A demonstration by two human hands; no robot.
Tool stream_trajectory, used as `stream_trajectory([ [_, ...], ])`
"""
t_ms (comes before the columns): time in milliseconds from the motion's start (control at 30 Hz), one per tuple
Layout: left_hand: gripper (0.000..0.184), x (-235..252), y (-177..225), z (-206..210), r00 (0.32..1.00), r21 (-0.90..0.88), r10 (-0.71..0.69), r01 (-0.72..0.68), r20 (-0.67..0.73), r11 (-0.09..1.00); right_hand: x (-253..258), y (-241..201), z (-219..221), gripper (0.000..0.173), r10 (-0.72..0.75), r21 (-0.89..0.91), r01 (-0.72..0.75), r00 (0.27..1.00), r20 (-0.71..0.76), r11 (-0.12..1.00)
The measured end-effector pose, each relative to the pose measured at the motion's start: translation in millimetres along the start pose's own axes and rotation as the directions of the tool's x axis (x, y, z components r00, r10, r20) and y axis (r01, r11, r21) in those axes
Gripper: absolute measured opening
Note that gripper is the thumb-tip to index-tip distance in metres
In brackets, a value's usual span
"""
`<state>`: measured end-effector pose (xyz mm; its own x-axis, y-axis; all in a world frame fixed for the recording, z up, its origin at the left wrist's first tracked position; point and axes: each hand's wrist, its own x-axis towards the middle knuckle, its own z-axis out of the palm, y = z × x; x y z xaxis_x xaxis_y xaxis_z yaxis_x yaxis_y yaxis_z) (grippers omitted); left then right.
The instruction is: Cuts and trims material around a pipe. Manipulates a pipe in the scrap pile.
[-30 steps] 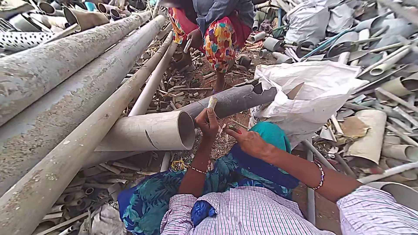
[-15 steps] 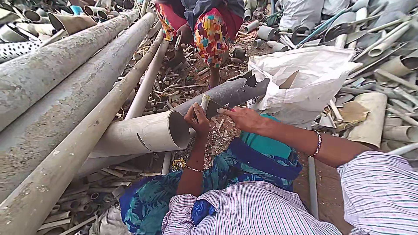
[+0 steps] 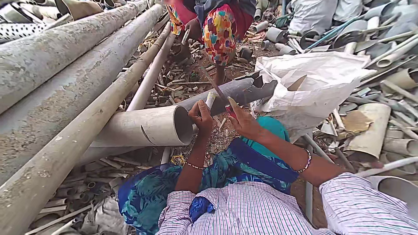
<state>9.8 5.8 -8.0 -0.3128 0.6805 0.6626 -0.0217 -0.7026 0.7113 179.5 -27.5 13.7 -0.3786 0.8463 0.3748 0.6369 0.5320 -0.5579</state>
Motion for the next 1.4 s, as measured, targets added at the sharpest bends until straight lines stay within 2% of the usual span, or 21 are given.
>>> stream_trajectory([
  [33, 0.040, 0.0, 1.0, 0.4, 1.000, -0.005, -0.013, 0.013, -0.001, 1.000, 1.9, 6.5, 1.2, 0.063, 0.107, 0.042, -0.114, 0.984, 0.145, 0.993],
  [100, 0.040, 6.1, -0.8, 4.8, 1.000, 0.013, 0.016, -0.015, -0.026, 1.000, 10.0, 4.6, -9.4, 0.062, 0.121, 0.110, -0.142, 0.976, 0.181, 0.984],
  [200, 0.040, 4.6, 3.1, 5.6, 0.999, 0.052, 0.025, -0.023, -0.043, 0.998, 10.3, 4.5, -9.4, 0.059, -0.077, 0.137, 0.105, 0.977, -0.198, 0.985],
  [233, 0.040, 0.8, 2.8, 2.6, 0.999, 0.049, 0.009, -0.007, -0.032, 0.999, 7.4, 10.1, -3.0, 0.057, -0.050, 0.130, 0.074, 0.983, -0.179, 0.989],
  [300, 0.040, -2.2, -0.8, -1.4, 1.000, 0.026, -0.020, 0.021, -0.013, 0.999, 3.4, 18.5, 3.1, 0.059, 0.116, 0.122, -0.129, 0.988, 0.106, 0.984],
  [333, 0.040, -2.3, -1.3, -2.4, 1.000, 0.028, -0.018, 0.018, -0.007, 0.999, 1.8, 19.8, 5.7, 0.058, 0.147, 0.101, -0.162, 0.978, 0.146, 0.982],
  [433, 0.041, 2.6, -2.0, 1.7, 1.000, 0.034, -0.003, 0.004, -0.026, 0.999, 2.2, 15.8, 7.4, 0.054, -0.002, 0.068, 0.017, 0.980, -0.201, 0.998],
  [467, 0.041, 3.2, -3.0, 2.9, 0.999, 0.030, 0.007, -0.006, -0.040, 1.000, 2.6, 17.0, 8.9, 0.052, -0.043, 0.033, 0.053, 0.968, -0.245, 0.998],
  [567, 0.038, 7.6, -10.5, 10.5, 0.985, -0.010, 0.095, -0.098, -0.146, 0.995, -0.6, 26.7, 16.2, 0.055, 0.100, 0.053, -0.105, 0.992, 0.075, 0.993],
  [600, 0.039, 8.1, -9.0, 8.8, 0.989, 0.000, 0.083, -0.084, -0.125, 0.996, 1.0, 27.9, 17.9, 0.055, 0.089, 0.057, -0.093, 0.994, 0.060, 0.994],
  [700, 0.041, 3.0, -3.3, 3.8, 0.998, 0.023, 0.002, -0.001, -0.059, 1.000, 3.9, 25.7, 22.6, 0.049, -0.094, 0.030, 0.107, 0.957, -0.273, 0.994],
  [733, 0.040, 4.1, -3.6, 5.3, 0.997, 0.016, -0.006, 0.008, -0.075, 1.000, 5.6, 29.6, 26.3, 0.048, -0.102, 0.010, 0.109, 0.958, -0.268, 0.994],
  [800, 0.039, 3.8, -4.8, 9.9, 0.991, -0.010, -0.020, 0.019, -0.135, 1.000, 4.5, 36.2, 31.2, 0.051, 0.034, 0.022, -0.034, 0.999, -0.024, 0.999],
  [833, 0.040, 4.6, -3.9, 11.9, 0.987, -0.057, -0.041, 0.032, -0.156, 0.998, 5.0, 37.9, 33.6, 0.052, 0.063, 0.017, -0.063, 0.998, 0.004, 0.998],
  [900, 0.044, 14.0, 3.5, 23.7, 0.972, -0.223, -0.129, 0.084, -0.197, 0.971, 12.1, 30.4, 23.7, 0.051, -0.007, 0.008, 0.009, 0.983, -0.183, 1.000],
  [967, 0.047, 6.2, 14.0, 26.3, 0.960, -0.253, -0.208, 0.158, -0.186, 0.954, 4.9, 17.7, 12.6, 0.050, -0.098, 0.009, 0.110, 0.918, -0.383, 0.994],
  [1033, 0.046, 4.7, 13.1, 22.0, 0.951, -0.242, -0.253, 0.208, -0.176, 0.948, 1.3, 20.0, 4.3, 0.049, -0.148, -0.001, 0.164, 0.891, -0.429, 0.987],
  [1167, 0.048, 11.4, 12.4, 32.9, 0.888, -0.338, -0.381, 0.287, -0.257, 0.896, -3.1, 27.7, -6.1, 0.059, -0.067, -0.008, 0.068, 0.946, -0.318, 0.998],
  [1300, 0.048, 17.4, 5.2, 31.0, 0.783, -0.478, -0.577, 0.425, -0.232, 0.769, -12.6, 34.1, -3.4, 0.051, -0.157, -0.109, 0.120, 0.872, -0.464, 0.987],
  [1367, 0.048, 22.1, 7.6, 27.2, 0.721, -0.535, -0.656, 0.473, -0.222, 0.700, -19.7, 46.8, 3.5, 0.053, -0.039, -0.136, 0.003, 0.963, -0.266, 0.991],
  [1400, 0.050, 30.8, 3.4, 31.9, 0.649, -0.583, -0.707, 0.470, -0.280, 0.663, -18.8, 50.4, -0.1, 0.055, 0.047, -0.133, -0.066, 0.990, -0.136, 0.989],
])
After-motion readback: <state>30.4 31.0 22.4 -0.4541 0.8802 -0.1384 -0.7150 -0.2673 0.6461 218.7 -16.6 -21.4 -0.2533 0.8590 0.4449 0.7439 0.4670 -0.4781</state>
